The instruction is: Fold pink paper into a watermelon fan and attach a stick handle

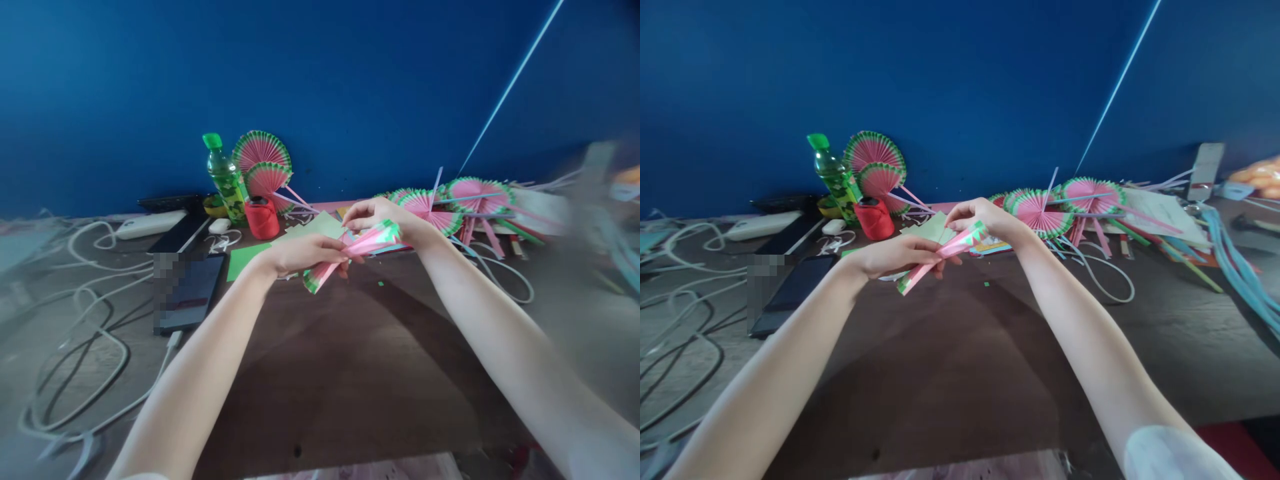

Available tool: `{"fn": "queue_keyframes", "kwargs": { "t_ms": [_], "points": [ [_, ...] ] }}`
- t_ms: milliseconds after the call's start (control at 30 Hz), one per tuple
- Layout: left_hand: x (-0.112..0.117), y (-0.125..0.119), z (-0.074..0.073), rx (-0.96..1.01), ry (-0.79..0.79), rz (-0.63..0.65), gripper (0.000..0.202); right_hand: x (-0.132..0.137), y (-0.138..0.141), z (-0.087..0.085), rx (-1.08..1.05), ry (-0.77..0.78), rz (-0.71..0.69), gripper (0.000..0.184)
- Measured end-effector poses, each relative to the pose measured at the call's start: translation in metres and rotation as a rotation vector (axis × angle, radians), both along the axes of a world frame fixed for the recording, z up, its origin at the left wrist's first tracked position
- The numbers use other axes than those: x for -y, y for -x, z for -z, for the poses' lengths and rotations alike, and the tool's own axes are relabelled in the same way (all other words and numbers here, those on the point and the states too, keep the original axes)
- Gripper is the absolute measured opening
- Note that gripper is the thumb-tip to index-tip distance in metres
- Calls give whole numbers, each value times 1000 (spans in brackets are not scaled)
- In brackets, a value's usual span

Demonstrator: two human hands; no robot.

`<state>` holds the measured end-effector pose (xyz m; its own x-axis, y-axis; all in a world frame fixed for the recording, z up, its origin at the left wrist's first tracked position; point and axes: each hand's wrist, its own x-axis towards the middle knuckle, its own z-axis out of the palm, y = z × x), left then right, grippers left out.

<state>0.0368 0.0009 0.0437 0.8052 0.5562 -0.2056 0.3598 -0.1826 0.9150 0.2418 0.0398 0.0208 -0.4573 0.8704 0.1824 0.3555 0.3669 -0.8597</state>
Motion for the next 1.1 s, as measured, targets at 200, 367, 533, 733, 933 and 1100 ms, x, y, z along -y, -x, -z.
{"fn": "queue_keyframes", "kwargs": {
  "t_ms": [200,367,533,733,933,1100],
  "points": [
    [-7,6,8,303,186,-196,20,-4,-4,9,27,106,-78,27],
    [-18,7,15,282,269,-526,18,-7,1,10,149,203,-100,16],
    [-25,7,23,218,265,-672,14,1,11,2,302,171,-132,15],
    [-32,7,39,69,-79,-626,21,20,27,-15,473,35,-206,20],
    [-29,2,44,-276,-506,-468,10,41,31,-35,657,-28,-146,18],
    [-21,1,37,-390,-526,-272,13,49,29,-45,630,-177,-25,18]
  ]
}}
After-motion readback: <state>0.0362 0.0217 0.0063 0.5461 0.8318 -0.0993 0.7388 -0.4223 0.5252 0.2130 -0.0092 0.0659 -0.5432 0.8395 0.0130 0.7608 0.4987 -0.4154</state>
